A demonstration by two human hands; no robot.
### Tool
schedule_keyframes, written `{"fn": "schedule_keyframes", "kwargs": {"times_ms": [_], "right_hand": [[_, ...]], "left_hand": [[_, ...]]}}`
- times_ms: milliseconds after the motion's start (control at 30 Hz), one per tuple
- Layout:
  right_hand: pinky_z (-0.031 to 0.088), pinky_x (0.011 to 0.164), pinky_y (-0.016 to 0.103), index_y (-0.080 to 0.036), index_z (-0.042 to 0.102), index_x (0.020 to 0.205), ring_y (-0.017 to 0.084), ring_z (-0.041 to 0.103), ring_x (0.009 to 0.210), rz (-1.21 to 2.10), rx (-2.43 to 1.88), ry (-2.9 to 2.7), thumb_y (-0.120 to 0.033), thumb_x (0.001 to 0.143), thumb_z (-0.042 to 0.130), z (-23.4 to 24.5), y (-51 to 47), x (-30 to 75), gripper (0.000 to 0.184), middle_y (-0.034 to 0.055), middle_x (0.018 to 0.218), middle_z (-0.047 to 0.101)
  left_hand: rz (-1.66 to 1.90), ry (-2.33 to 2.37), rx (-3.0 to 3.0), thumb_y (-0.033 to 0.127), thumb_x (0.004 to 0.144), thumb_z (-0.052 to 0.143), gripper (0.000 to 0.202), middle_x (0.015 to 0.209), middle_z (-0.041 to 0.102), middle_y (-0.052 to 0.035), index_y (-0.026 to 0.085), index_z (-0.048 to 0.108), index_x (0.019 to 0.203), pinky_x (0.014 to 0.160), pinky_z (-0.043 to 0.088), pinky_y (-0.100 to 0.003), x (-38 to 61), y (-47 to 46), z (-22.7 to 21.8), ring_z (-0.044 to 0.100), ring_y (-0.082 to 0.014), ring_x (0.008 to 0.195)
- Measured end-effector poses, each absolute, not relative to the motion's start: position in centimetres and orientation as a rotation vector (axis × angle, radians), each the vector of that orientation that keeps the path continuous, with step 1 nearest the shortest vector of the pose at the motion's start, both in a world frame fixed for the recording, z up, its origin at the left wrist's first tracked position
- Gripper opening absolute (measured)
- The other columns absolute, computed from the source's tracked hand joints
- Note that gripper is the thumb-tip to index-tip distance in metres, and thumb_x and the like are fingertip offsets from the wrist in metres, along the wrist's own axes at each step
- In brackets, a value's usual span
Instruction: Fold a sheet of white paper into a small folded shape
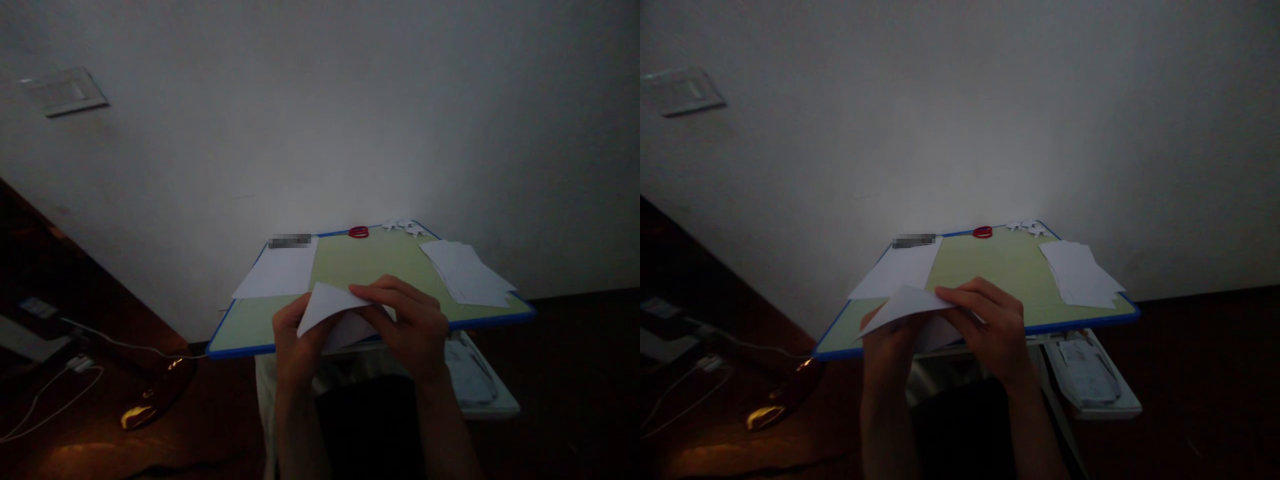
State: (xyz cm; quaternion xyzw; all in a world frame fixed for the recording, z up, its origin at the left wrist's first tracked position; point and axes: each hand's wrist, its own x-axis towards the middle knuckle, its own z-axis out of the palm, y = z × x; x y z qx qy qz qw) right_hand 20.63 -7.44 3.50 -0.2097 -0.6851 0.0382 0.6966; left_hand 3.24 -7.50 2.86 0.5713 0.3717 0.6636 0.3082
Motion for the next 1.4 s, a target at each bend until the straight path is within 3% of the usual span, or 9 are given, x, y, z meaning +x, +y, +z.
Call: {"fn": "schedule_keyframes", "kwargs": {"times_ms": [433, 667, 800, 1033, 1200, 1400], "right_hand": [[0.06, 0.069, 0.026, -0.023, 0.083, 0.112, 0.013, 0.072, 0.076, 0.114, -0.502, -1.524, -0.003, 0.095, 0.077, 3.9, -7.7, 20.6, 0.027, 0.0008, 0.087, 0.077], [0.059, 0.069, 0.025, -0.021, 0.083, 0.109, 0.013, 0.071, 0.075, 0.14, -0.513, -1.521, -0.003, 0.093, 0.079, 4.0, -7.5, 20.3, 0.024, 0.0011, 0.086, 0.077], [0.059, 0.073, 0.026, -0.019, 0.082, 0.111, 0.014, 0.071, 0.079, 0.172, -0.508, -1.568, -0.005, 0.094, 0.078, 4.0, -7.4, 20.4, 0.023, 0.0024, 0.089, 0.077], [0.059, 0.071, 0.029, -0.024, 0.078, 0.127, 0.016, 0.069, 0.081, 0.233, -0.501, -1.665, -0.007, 0.096, 0.067, 3.7, -7.6, 20.9, 0.038, 0.002, 0.092, 0.073], [0.059, 0.073, 0.029, -0.029, 0.079, 0.129, 0.016, 0.07, 0.084, 0.308, -0.534, -1.63, -0.01, 0.098, 0.068, 3.2, -7.1, 20.7, 0.038, 0.002, 0.095, 0.075], [0.059, 0.073, 0.028, -0.031, 0.08, 0.128, 0.016, 0.069, 0.085, 0.293, -0.559, -1.574, -0.01, 0.099, 0.069, 2.8, -6.6, 20.5, 0.037, 0.0013, 0.094, 0.073]], "left_hand": [[1.716, 1.009, 1.575, 0.033, 0.074, 0.094, 0.018, 0.062, 0.07, 0.0, 0.017, 0.086, 0.077, 0.056, 0.048, -0.023, 3.7, -8.4, 4.1, 0.06, -0.0154, 0.058], [1.83, 1.056, 1.529, 0.035, 0.085, 0.087, 0.018, 0.074, 0.079, -0.002, 0.018, 0.086, 0.082, 0.064, 0.055, -0.025, 3.6, -7.5, 3.4, 0.07, -0.0192, 0.069], [1.936, 1.026, 1.429, 0.028, 0.079, 0.091, 0.014, 0.085, 0.084, -0.003, 0.02, 0.087, 0.09, 0.072, 0.06, -0.026, 4.0, -7.3, 3.5, 0.076, -0.0204, 0.078], [1.801, 0.942, 1.503, 0.023, 0.074, 0.092, 0.013, 0.074, 0.082, -0.0026, 0.02, 0.089, 0.086, 0.069, 0.063, -0.029, 3.7, -7.9, 4.2, 0.079, -0.0232, 0.074], [1.715, 0.961, 1.461, 0.026, 0.079, 0.091, 0.015, 0.082, 0.083, -0.0044, 0.02, 0.089, 0.092, 0.074, 0.062, -0.029, 3.8, -7.8, 3.9, 0.078, -0.0226, 0.081], [1.587, 0.917, 1.349, 0.029, 0.079, 0.092, 0.025, 0.088, 0.083, -0.0052, 0.019, 0.087, 0.102, 0.069, 0.057, -0.026, 3.7, -7.4, 3.0, 0.072, -0.0194, 0.076]]}}
